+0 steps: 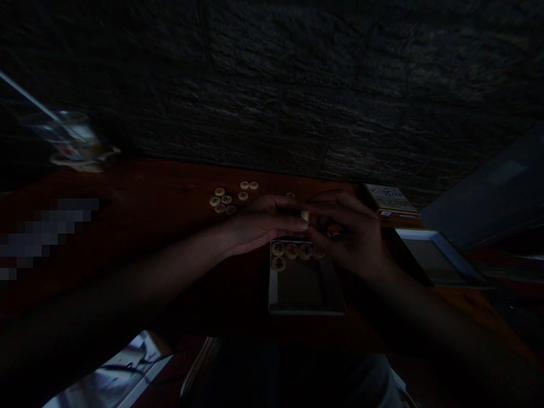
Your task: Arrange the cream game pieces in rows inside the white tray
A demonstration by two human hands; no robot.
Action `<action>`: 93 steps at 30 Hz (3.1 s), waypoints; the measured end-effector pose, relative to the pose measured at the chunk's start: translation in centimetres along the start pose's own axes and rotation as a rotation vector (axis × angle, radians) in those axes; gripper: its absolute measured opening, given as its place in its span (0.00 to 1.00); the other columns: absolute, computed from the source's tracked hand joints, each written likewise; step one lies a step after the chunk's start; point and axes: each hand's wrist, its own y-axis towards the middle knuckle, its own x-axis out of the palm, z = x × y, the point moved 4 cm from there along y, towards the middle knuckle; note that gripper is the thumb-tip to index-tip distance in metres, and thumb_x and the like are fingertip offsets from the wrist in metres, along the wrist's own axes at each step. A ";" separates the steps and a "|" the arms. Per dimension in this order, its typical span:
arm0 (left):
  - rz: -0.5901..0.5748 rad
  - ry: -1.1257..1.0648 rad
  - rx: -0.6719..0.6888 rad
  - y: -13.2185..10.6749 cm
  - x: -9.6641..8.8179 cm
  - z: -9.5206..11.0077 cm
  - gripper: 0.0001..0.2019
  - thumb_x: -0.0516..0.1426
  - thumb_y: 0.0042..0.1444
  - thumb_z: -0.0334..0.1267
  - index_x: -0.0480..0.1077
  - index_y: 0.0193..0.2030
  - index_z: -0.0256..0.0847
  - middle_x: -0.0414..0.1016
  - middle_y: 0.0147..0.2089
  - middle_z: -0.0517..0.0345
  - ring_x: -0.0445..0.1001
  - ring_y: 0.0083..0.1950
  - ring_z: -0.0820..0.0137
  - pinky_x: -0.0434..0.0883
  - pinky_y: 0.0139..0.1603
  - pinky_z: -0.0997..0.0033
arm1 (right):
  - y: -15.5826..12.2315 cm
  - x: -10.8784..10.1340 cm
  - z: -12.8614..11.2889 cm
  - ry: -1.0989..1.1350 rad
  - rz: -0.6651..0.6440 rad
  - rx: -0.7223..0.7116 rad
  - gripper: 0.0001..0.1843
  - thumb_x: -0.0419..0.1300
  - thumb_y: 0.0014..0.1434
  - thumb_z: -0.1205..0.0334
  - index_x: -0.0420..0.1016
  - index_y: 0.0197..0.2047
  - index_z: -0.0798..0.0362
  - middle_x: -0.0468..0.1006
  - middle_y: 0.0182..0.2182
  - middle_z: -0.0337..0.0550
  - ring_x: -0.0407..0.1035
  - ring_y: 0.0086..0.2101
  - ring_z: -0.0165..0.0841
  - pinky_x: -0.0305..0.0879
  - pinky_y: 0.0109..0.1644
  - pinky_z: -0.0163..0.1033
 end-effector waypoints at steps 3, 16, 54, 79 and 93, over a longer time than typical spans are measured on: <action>-0.001 0.007 -0.002 0.0 0.1 0.0 0.11 0.71 0.55 0.34 0.81 0.44 0.34 0.83 0.45 0.49 0.81 0.47 0.67 0.75 0.56 0.62 | 0.0 0.0 -0.1 0.002 -0.005 -0.002 0.16 0.69 0.63 0.63 0.82 0.55 0.49 0.83 0.48 0.50 0.79 0.43 0.38 0.78 0.42 0.41; 0.028 0.035 -0.004 0.0 -0.1 -0.1 0.13 0.73 0.52 0.34 0.82 0.44 0.35 0.83 0.47 0.49 0.81 0.47 0.67 0.74 0.56 0.61 | -0.1 0.0 0.3 -0.020 -0.005 0.017 0.18 0.69 0.63 0.61 0.82 0.56 0.48 0.83 0.47 0.49 0.80 0.42 0.38 0.79 0.43 0.42; 0.166 0.177 0.147 0.1 -0.6 0.1 0.13 0.71 0.56 0.40 0.83 0.46 0.38 0.85 0.47 0.50 0.84 0.43 0.68 0.80 0.49 0.67 | -0.4 0.3 1.5 0.005 -0.026 0.232 0.17 0.67 0.64 0.58 0.83 0.56 0.50 0.79 0.34 0.42 0.74 0.30 0.32 0.71 0.33 0.38; 0.314 0.566 0.390 -0.5 -0.3 0.9 0.14 0.67 0.60 0.42 0.83 0.49 0.37 0.87 0.46 0.49 0.86 0.39 0.66 0.82 0.41 0.69 | -0.2 1.7 2.0 0.522 0.001 0.745 0.15 0.75 0.54 0.51 0.85 0.36 0.55 0.83 0.25 0.40 0.71 0.20 0.26 0.68 0.23 0.29; 0.253 0.466 0.321 -0.5 -0.2 0.2 0.18 0.70 0.53 0.34 0.81 0.52 0.37 0.87 0.47 0.48 0.86 0.46 0.62 0.81 0.50 0.64 | -0.9 2.1 2.5 0.654 0.007 0.832 0.16 0.74 0.55 0.51 0.84 0.38 0.56 0.81 0.25 0.40 0.70 0.19 0.27 0.68 0.20 0.31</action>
